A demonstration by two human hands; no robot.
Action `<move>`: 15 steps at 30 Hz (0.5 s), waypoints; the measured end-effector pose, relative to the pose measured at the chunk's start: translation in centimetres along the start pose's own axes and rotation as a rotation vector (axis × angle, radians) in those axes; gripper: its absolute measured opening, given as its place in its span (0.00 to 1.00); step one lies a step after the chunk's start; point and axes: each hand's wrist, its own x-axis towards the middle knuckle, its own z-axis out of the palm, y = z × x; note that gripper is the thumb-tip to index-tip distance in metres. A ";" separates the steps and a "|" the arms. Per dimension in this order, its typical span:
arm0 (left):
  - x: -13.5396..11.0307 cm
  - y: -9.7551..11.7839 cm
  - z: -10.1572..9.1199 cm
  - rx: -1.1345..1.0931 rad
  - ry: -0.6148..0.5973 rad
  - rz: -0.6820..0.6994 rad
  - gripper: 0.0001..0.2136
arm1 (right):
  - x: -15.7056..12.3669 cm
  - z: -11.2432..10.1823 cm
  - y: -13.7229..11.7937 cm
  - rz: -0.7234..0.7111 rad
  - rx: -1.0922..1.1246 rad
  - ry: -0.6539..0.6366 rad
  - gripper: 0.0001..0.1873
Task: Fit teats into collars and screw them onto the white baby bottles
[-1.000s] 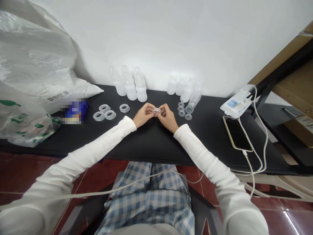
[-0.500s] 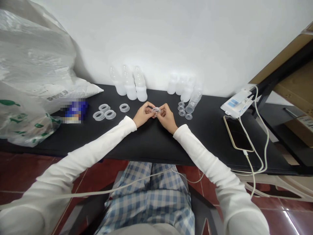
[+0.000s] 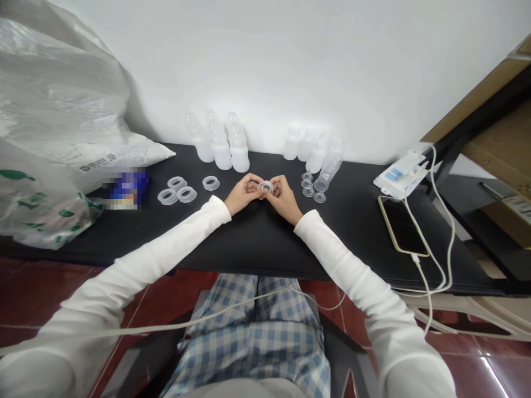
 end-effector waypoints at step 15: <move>0.0 0.7 0.0 -0.048 -0.022 -0.035 0.12 | -0.5 0.4 -0.6 0.015 -0.004 0.072 0.19</move>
